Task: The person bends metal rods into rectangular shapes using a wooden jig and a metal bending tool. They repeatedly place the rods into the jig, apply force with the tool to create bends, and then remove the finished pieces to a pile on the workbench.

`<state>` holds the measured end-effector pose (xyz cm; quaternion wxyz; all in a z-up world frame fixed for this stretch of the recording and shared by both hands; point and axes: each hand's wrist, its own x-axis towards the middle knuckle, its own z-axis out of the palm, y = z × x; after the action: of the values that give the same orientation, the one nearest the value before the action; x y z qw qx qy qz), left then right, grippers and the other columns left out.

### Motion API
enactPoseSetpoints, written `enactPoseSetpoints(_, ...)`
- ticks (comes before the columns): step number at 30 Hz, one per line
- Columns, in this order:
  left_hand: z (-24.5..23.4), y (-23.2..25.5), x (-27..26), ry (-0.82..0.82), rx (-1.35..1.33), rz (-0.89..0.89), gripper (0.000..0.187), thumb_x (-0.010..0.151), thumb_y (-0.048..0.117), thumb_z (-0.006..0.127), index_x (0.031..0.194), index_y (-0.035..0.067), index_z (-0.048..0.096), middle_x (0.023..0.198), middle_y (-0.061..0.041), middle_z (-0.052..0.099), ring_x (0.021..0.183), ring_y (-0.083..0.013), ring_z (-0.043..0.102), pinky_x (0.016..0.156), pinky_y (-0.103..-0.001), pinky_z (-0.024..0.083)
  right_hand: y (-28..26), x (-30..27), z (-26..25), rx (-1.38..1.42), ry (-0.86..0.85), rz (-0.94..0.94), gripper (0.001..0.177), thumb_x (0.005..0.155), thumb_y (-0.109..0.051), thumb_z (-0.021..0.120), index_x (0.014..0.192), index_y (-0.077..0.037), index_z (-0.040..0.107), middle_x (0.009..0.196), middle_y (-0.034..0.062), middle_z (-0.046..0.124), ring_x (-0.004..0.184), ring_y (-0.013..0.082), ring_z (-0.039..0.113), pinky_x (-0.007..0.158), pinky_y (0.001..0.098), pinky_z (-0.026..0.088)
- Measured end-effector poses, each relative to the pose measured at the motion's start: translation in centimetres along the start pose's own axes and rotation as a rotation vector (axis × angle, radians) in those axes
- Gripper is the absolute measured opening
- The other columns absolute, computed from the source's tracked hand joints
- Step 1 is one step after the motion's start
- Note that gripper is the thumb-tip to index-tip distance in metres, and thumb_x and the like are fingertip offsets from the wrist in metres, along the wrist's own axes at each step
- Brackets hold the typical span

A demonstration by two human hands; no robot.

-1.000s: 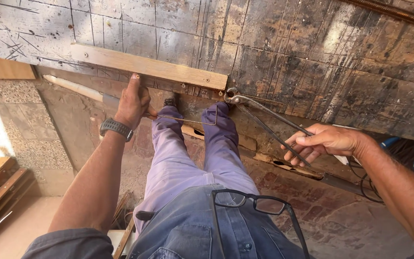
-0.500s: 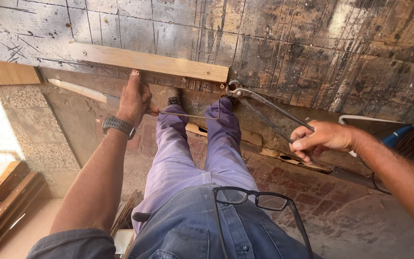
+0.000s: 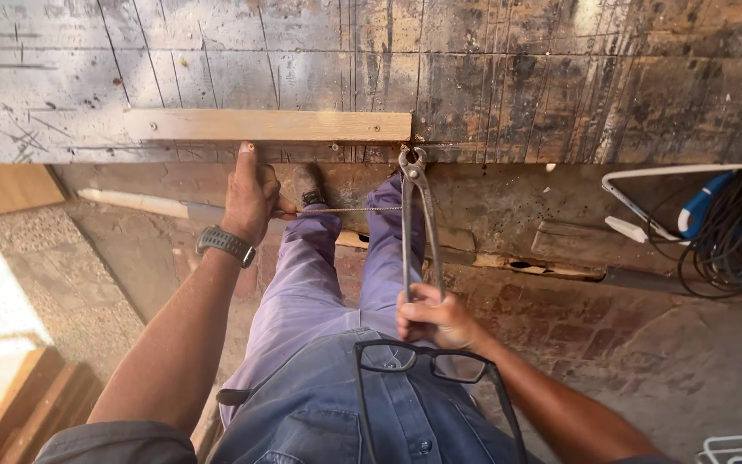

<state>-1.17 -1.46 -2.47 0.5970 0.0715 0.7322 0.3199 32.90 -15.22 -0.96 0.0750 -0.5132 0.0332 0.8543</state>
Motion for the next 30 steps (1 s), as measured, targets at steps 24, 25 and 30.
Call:
enactPoseSetpoints(24, -0.2, -0.5, 0.2, -0.010, -0.005, -0.023, 0.074, 0.097, 0.069, 0.033, 0.049, 0.012, 0.035, 0.037, -0.010, 0.032, 0.044, -0.0277, 0.067, 0.043, -0.040, 0.060, -3.4, -2.6, 0.9, 0.057, -0.240, -0.062, 0.042, 0.100, -0.026, 0.048, 0.124, 0.006, 0.059, 0.100, 0.0285, 0.073, 0.096, 0.0375, 0.075, 0.091, 0.0539, 0.058)
enactPoseSetpoints(25, -0.2, -0.6, 0.1, -0.011, -0.003, -0.022, 0.074, 0.097, 0.069, 0.033, 0.049, 0.012, 0.035, 0.037, -0.010, 0.032, 0.044, -0.0277, 0.067, 0.043, -0.040, 0.060, -2.9, -2.4, 1.2, 0.058, -0.241, -0.062, 0.042, 0.100, -0.026, 0.048, 0.124, 0.006, 0.059, 0.100, 0.0285, 0.073, 0.096, 0.0375, 0.075, 0.091, 0.0539, 0.058)
enactPoseSetpoints(30, -0.3, -0.6, 0.2, -0.011, -0.001, -0.028, 0.074, 0.097, 0.068, 0.033, 0.050, 0.011, 0.035, 0.037, -0.010, 0.031, 0.044, -0.0287, 0.066, 0.043, -0.041, 0.060, 0.0, -0.3, 3.4, 0.066, -0.096, -0.119, 0.026, 0.094, -0.020, 0.066, 0.106, 0.003, 0.066, 0.078, 0.0193, 0.071, 0.076, 0.0323, 0.076, 0.073, 0.0500, 0.065)
